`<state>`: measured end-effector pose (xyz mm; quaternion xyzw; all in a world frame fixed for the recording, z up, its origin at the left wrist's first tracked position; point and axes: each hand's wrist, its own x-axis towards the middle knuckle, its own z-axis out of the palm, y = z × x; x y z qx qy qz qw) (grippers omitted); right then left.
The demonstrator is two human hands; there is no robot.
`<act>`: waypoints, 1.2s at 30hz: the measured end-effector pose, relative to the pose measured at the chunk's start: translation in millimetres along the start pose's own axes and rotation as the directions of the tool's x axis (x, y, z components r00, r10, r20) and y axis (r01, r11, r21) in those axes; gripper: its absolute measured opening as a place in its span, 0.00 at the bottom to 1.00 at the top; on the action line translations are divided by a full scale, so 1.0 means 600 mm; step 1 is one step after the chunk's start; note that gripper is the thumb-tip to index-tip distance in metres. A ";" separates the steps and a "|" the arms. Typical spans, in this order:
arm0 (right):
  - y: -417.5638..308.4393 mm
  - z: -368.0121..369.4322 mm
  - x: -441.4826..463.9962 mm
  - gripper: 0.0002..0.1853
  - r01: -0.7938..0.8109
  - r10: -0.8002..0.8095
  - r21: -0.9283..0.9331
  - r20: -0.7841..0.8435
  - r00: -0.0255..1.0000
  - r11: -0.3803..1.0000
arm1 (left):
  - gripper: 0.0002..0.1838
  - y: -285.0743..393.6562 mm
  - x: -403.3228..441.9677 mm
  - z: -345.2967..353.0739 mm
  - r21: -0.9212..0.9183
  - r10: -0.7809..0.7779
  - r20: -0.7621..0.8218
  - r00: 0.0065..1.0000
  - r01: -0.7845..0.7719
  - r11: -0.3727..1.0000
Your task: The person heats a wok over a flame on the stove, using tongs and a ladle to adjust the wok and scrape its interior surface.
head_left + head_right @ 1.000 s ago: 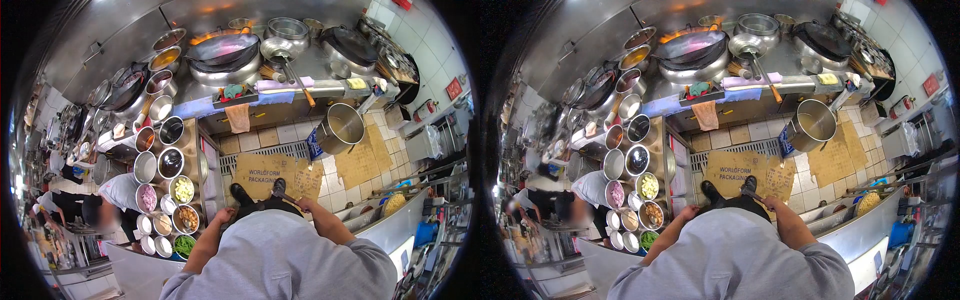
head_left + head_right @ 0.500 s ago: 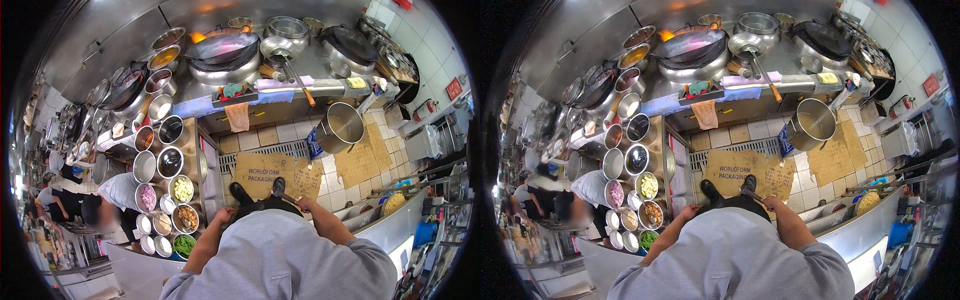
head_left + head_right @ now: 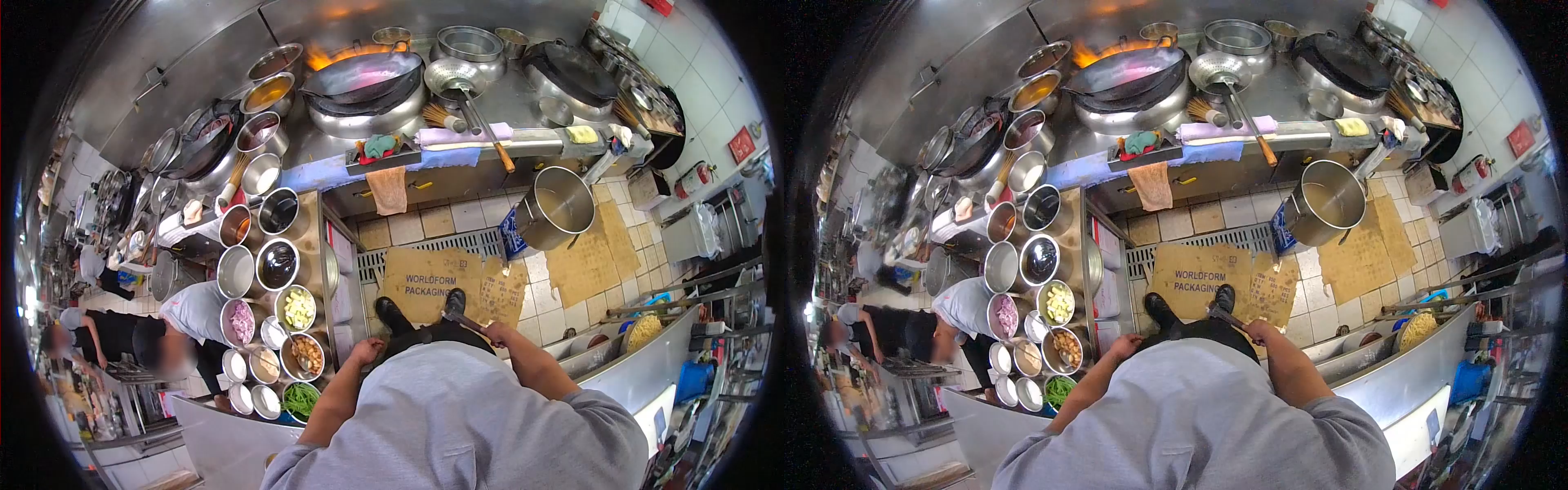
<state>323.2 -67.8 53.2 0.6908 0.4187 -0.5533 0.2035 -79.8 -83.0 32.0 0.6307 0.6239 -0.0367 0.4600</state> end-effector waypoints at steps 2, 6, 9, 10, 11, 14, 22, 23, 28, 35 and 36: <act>0.001 0.000 0.002 0.26 -0.002 0.002 -0.005 0.000 1.000 1.000 | 0.13 0.004 -0.002 -0.001 0.005 -0.026 0.001 1.000 0.026 1.000; 0.001 0.000 0.000 0.26 0.020 -0.020 0.021 -0.011 1.000 1.000 | 0.13 -0.003 0.005 0.003 0.000 -0.040 0.013 0.999 0.040 0.999; -0.004 0.001 -0.004 0.26 -0.004 0.004 0.019 -0.017 1.000 1.000 | 0.13 0.006 -0.002 -0.003 0.002 -0.047 0.015 0.999 0.046 0.999; -0.005 0.000 -0.006 0.26 -0.024 0.025 0.026 -0.020 0.999 0.999 | 0.13 0.005 -0.003 -0.003 0.002 -0.033 0.007 0.999 0.033 0.999; -0.005 0.000 -0.008 0.26 -0.024 0.024 0.026 -0.020 1.000 0.999 | 0.13 0.005 -0.004 -0.004 0.003 -0.019 -0.003 1.000 0.019 1.000; -0.002 0.000 -0.005 0.25 -0.011 0.012 0.037 -0.016 1.000 0.999 | 0.13 -0.001 0.001 -0.002 0.047 -0.033 -0.004 0.999 0.033 0.998; -0.001 0.000 -0.004 0.24 0.031 -0.031 0.059 -0.011 0.999 0.998 | 0.14 0.002 -0.001 -0.005 0.023 -0.024 0.017 1.000 0.023 0.999; -0.003 -0.001 -0.008 0.24 0.032 -0.031 0.059 -0.011 0.999 0.998 | 0.14 -0.001 0.000 -0.004 0.024 -0.021 0.017 1.000 0.021 0.999; -0.004 -0.003 -0.010 0.25 0.020 -0.019 0.060 -0.013 1.000 0.998 | 0.14 0.002 -0.001 -0.003 0.019 -0.062 0.022 0.998 0.061 0.998; 0.001 -0.003 -0.006 0.28 0.037 -0.037 0.029 -0.019 0.999 0.999 | 0.14 0.026 -0.014 -0.022 0.050 -0.067 0.016 0.998 0.067 0.997; 0.000 -0.004 -0.006 0.28 0.040 -0.039 0.009 -0.020 0.999 0.999 | 0.14 0.030 -0.015 -0.025 0.050 -0.067 0.015 0.998 0.066 0.997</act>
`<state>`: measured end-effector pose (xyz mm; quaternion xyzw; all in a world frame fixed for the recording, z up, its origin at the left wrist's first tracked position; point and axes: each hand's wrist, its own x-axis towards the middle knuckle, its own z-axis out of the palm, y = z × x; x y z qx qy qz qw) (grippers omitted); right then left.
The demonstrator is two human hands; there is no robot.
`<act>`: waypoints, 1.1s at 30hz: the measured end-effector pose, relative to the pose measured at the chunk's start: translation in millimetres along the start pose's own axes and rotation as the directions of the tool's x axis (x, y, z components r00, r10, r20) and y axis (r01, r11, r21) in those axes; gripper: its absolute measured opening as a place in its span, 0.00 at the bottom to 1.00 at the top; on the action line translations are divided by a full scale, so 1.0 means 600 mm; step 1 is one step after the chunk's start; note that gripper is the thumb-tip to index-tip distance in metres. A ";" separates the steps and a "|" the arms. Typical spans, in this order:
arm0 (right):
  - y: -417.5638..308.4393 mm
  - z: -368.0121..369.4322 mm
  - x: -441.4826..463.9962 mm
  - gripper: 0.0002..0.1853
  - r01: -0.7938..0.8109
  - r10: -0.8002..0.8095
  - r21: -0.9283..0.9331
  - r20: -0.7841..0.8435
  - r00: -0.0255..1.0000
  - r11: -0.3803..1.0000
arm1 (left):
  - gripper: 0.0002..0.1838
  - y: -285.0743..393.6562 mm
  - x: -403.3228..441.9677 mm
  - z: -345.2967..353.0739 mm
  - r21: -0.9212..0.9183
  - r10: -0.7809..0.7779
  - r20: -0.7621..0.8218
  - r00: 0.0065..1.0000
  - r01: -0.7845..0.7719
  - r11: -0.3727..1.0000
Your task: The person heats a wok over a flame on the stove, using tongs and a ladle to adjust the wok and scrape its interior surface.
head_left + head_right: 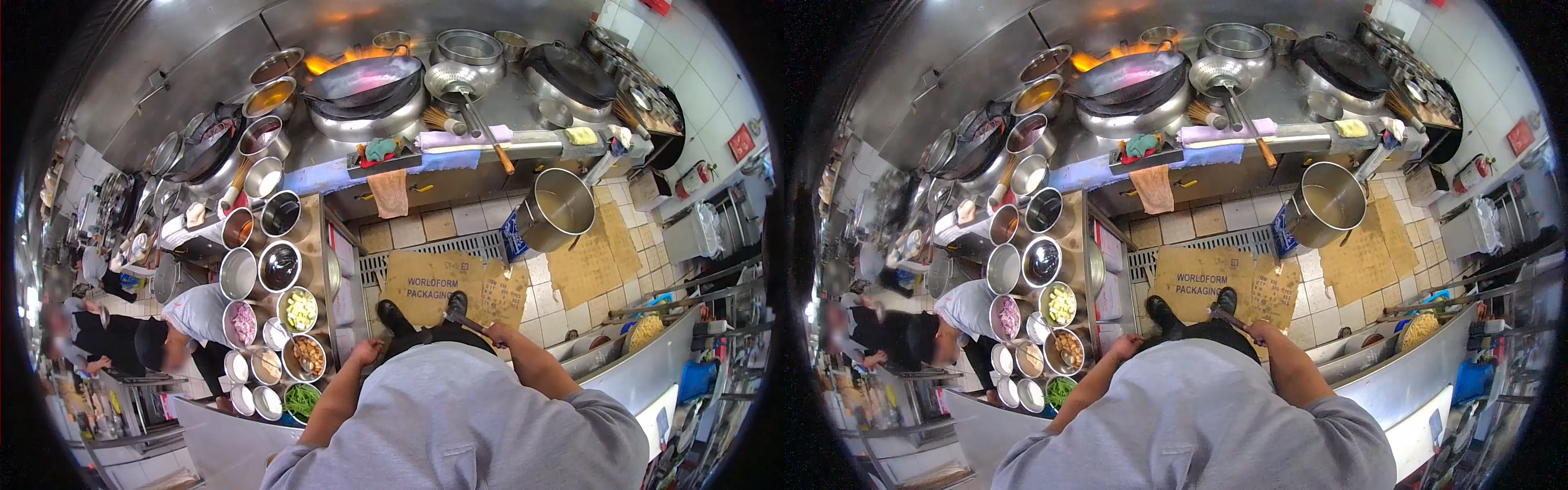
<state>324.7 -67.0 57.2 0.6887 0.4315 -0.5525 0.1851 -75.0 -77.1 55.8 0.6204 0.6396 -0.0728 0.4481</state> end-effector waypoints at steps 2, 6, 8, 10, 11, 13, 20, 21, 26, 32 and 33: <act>-0.001 -0.002 0.002 0.29 0.003 -0.003 -0.019 0.000 1.000 1.000 | 0.14 -0.002 0.003 0.000 -0.052 0.016 0.021 1.000 -0.015 0.999; 0.000 -0.003 0.010 0.29 0.024 -0.022 -0.095 0.025 0.999 0.995 | 0.14 -0.001 0.001 -0.001 -0.084 0.008 0.029 1.000 -0.005 0.996; -0.001 -0.003 0.009 0.28 0.017 -0.015 -0.093 0.021 1.000 0.996 | 0.14 -0.007 0.005 0.003 -0.049 0.053 -0.004 0.999 -0.053 0.997; -0.001 -0.002 0.009 0.27 -0.040 0.040 -0.033 0.006 0.999 0.999 | 0.14 -0.009 0.006 0.004 -0.037 0.053 -0.002 0.999 -0.053 0.998; 0.000 -0.002 0.009 0.27 -0.040 0.040 -0.033 0.006 0.999 0.999 | 0.14 -0.007 0.005 0.003 -0.025 0.052 0.000 0.999 -0.052 0.998; 0.002 -0.001 0.009 0.26 -0.022 0.022 0.019 0.014 1.000 1.000 | 0.14 -0.005 0.004 0.001 -0.042 0.031 0.013 0.999 -0.030 0.999; 0.003 -0.002 0.007 0.25 -0.020 0.020 0.056 0.006 1.000 0.998 | 0.14 -0.012 0.011 0.006 -0.030 0.025 0.015 1.000 -0.025 0.999; 0.004 -0.002 0.008 0.25 -0.013 0.012 0.035 0.012 1.000 0.999 | 0.14 -0.013 0.011 0.007 -0.030 0.026 0.016 1.000 -0.025 0.999; -0.007 -0.005 0.026 0.24 -0.007 0.009 -0.074 0.029 1.000 0.997 | 0.13 -0.011 0.010 0.012 0.020 -0.008 -0.008 1.000 0.008 1.000; -0.230 -0.159 -0.092 0.16 0.599 -0.663 -0.292 -0.422 0.619 0.746 | 0.13 -0.039 0.025 0.029 -0.078 -0.015 0.034 0.999 0.018 0.997; -0.268 -0.194 -0.098 0.18 0.639 -0.743 -0.409 -0.511 0.431 0.652 | 0.13 -0.031 0.021 0.025 -0.080 -0.016 0.034 0.999 0.018 0.997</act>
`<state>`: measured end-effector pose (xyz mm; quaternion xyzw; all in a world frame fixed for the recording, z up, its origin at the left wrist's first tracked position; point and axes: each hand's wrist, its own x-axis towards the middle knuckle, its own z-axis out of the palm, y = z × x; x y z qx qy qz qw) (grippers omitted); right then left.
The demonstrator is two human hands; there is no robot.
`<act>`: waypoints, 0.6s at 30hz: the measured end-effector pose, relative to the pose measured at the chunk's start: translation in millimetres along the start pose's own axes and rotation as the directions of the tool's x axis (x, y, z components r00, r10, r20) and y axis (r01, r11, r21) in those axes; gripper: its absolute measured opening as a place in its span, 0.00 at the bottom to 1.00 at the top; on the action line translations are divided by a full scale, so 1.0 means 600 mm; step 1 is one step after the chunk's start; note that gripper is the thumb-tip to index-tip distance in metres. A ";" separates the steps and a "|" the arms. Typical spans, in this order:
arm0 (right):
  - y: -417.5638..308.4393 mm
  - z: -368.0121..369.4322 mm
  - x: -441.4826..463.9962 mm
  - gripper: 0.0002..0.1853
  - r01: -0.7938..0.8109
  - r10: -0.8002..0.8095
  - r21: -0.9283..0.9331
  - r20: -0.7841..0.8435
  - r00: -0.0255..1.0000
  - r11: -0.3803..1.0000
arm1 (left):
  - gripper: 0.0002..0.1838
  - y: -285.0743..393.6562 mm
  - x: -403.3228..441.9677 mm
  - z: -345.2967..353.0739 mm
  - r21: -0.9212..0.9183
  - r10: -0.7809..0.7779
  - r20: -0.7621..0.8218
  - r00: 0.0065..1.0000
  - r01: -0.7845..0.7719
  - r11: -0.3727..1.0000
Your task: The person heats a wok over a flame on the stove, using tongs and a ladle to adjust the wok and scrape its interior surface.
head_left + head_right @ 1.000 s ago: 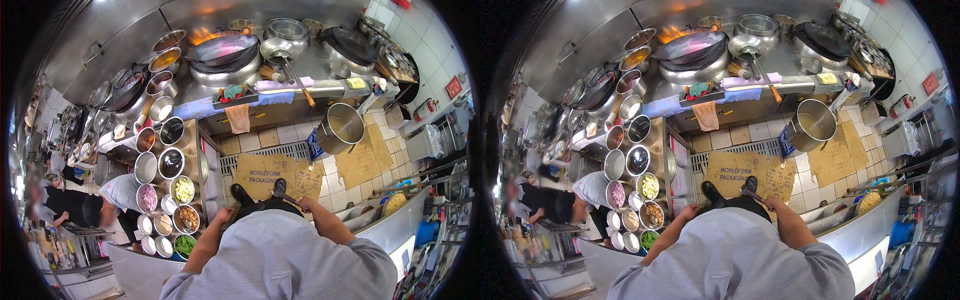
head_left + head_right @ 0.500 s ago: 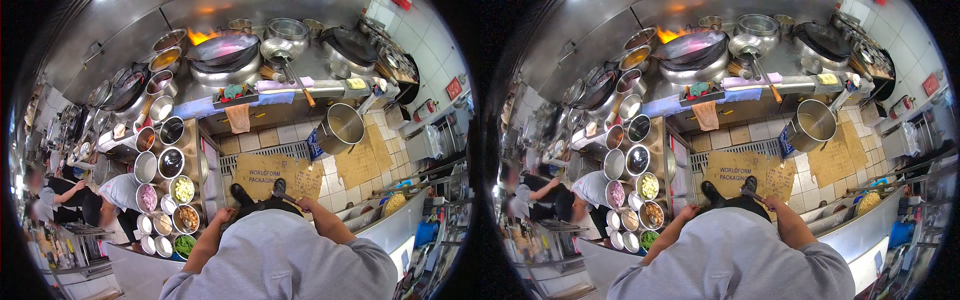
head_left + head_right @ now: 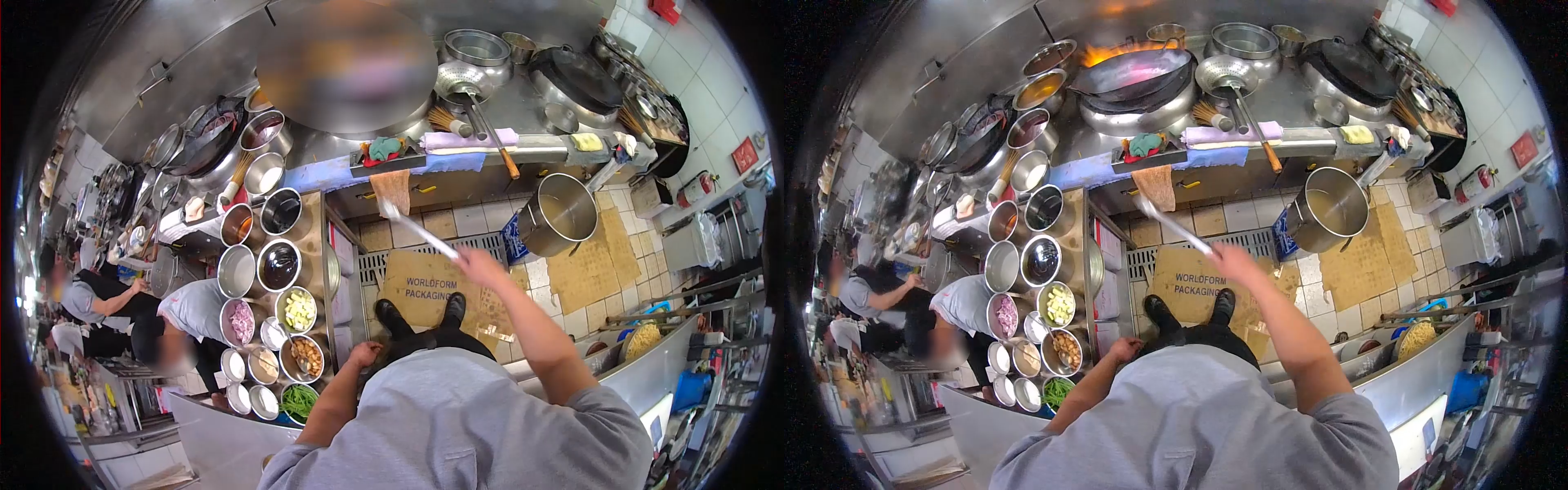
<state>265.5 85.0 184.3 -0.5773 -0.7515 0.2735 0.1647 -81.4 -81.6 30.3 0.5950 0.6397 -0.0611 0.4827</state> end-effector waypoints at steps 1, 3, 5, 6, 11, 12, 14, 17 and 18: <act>-0.084 -0.089 0.026 0.19 -0.098 0.094 0.048 0.073 0.993 0.994 | 0.13 0.013 -0.009 -0.003 0.047 0.020 -0.023 1.000 -0.019 0.999; -0.122 -0.144 0.102 0.23 0.007 -0.018 -0.084 -0.132 0.991 0.996 | 0.13 0.039 -0.021 -0.009 0.092 0.040 -0.047 0.998 -0.036 0.995; -0.184 -0.217 0.165 0.27 -0.017 -0.033 -0.294 -0.164 0.986 0.956 | 0.13 0.052 -0.021 -0.009 0.022 -0.033 0.009 0.999 0.033 0.999; -0.210 -0.242 0.195 0.29 -0.022 -0.050 -0.372 -0.183 0.982 0.928 | 0.13 0.044 -0.011 -0.001 0.016 -0.037 0.006 0.999 0.037 0.999; -0.277 -0.276 0.377 0.23 0.046 -0.206 -0.619 -0.189 0.960 0.784 | 0.15 -0.002 0.019 0.041 -0.066 -0.004 0.016 1.000 0.005 0.998; -0.291 -0.274 0.408 0.23 0.060 -0.220 -0.620 -0.185 0.958 0.782 | 0.15 -0.006 0.024 0.041 -0.051 -0.024 0.045 0.999 0.026 0.998; -0.311 -0.264 0.467 0.12 0.070 -0.205 -0.648 -0.136 0.969 0.758 | 0.15 -0.001 0.025 0.025 -0.033 -0.040 0.039 0.998 0.041 0.999; -0.310 -0.224 0.553 0.11 0.096 -0.230 -0.652 -0.123 0.966 0.752 | 0.15 0.005 0.044 -0.006 -0.107 -0.053 0.042 0.998 0.057 0.993; -0.308 -0.214 0.572 0.09 0.095 -0.248 -0.655 -0.145 0.958 0.749 | 0.15 0.009 0.052 -0.017 -0.115 -0.059 0.039 0.998 0.063 0.991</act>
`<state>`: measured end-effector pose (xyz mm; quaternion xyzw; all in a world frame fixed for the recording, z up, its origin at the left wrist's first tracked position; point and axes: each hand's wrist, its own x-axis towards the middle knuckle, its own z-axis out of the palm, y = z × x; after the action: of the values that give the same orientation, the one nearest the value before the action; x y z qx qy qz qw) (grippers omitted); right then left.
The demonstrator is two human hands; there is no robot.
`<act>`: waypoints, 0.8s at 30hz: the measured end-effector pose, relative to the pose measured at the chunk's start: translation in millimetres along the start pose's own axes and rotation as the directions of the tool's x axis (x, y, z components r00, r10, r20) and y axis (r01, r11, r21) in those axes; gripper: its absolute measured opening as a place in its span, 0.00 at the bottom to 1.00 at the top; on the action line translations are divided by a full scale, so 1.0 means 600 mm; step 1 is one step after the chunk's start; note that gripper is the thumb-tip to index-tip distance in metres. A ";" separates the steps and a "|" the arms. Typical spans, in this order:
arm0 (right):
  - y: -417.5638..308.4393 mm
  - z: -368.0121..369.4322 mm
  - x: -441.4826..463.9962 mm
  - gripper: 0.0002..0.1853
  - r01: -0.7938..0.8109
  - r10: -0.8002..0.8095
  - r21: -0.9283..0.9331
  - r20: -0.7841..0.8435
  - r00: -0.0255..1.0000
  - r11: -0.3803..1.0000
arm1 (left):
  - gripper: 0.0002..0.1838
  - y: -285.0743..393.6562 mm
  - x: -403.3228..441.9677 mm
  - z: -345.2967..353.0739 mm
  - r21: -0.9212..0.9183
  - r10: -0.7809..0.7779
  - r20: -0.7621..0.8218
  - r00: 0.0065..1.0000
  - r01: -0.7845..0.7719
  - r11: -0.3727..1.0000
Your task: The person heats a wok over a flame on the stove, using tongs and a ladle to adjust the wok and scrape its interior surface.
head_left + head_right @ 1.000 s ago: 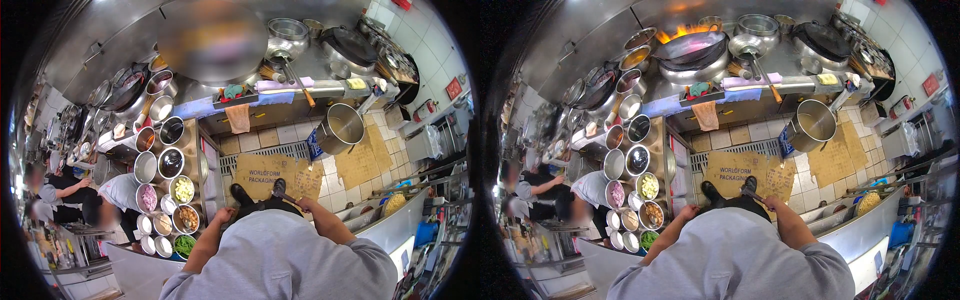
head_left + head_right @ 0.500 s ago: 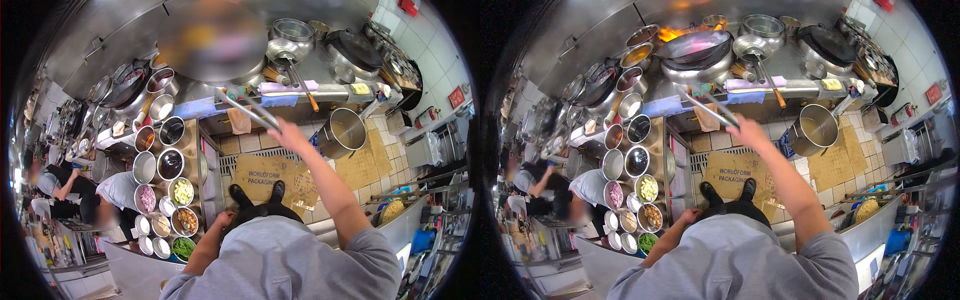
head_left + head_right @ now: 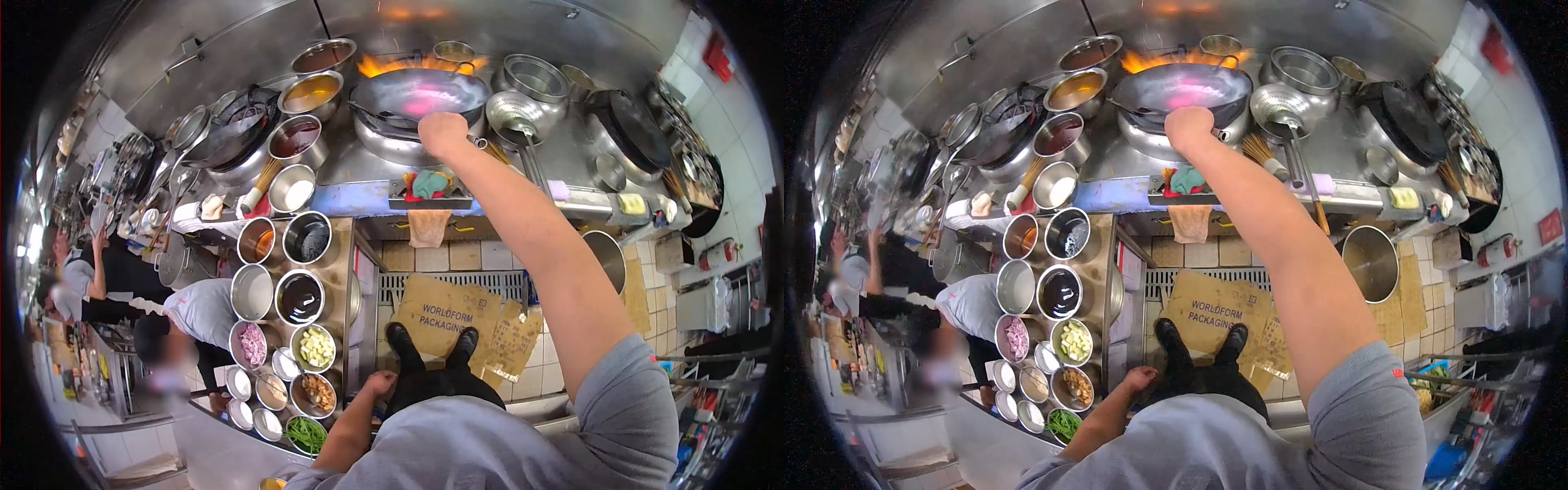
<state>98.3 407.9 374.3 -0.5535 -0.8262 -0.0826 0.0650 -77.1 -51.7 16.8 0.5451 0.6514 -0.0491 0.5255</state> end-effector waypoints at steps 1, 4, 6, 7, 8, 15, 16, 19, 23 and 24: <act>-0.004 0.004 0.005 0.09 0.009 -0.009 0.002 0.002 1.000 1.000 | 0.15 0.004 0.008 -0.011 -0.004 0.022 -0.058 0.998 -0.022 1.000; 0.006 0.019 -0.010 0.09 0.114 -0.114 -0.009 -0.071 0.991 0.993 | 0.14 0.007 0.036 -0.026 -0.059 0.017 -0.120 0.993 -0.024 0.998; 0.037 0.027 -0.031 0.08 0.122 -0.119 0.021 -0.106 0.987 0.992 | 0.14 0.003 0.066 -0.030 -0.102 0.003 -0.126 0.992 -0.016 0.995; 0.059 0.017 -0.043 0.08 0.110 -0.111 -0.025 -0.043 0.993 0.994 | 0.14 0.005 0.077 -0.033 -0.131 -0.022 -0.099 0.995 0.009 0.991; 0.086 0.007 -0.054 0.09 0.099 -0.098 -0.070 0.020 0.995 0.993 | 0.14 0.005 0.088 -0.033 -0.158 -0.048 -0.070 0.996 0.036 0.987; 0.296 -0.015 -0.071 0.22 0.058 -0.011 -0.228 0.203 0.979 0.972 | 0.14 0.051 0.081 -0.051 -0.044 0.017 -0.100 0.995 -0.021 0.999; 0.300 -0.023 -0.076 0.22 0.049 -0.002 -0.234 0.197 0.980 0.971 | 0.14 0.052 0.086 -0.052 -0.037 0.027 -0.101 0.995 -0.031 0.999; 0.297 -0.043 -0.111 0.32 -0.049 0.126 -0.301 0.243 0.962 0.952 | 0.14 0.038 0.100 -0.054 -0.103 0.003 -0.083 0.997 -0.011 0.995; 0.297 -0.085 -0.151 0.36 0.025 0.046 -0.284 0.241 0.969 0.959 | 0.15 0.010 0.110 -0.062 -0.124 0.014 -0.118 0.993 -0.028 0.992; 0.299 -0.089 -0.152 0.36 0.020 0.051 -0.285 0.238 0.970 0.958 | 0.16 0.004 0.113 -0.066 -0.040 0.060 -0.156 0.986 -0.067 0.997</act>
<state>299.7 381.6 419.7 -0.5695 -0.8029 -0.1320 -0.1163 -90.3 19.5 -14.4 0.5559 0.6734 0.0245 0.4868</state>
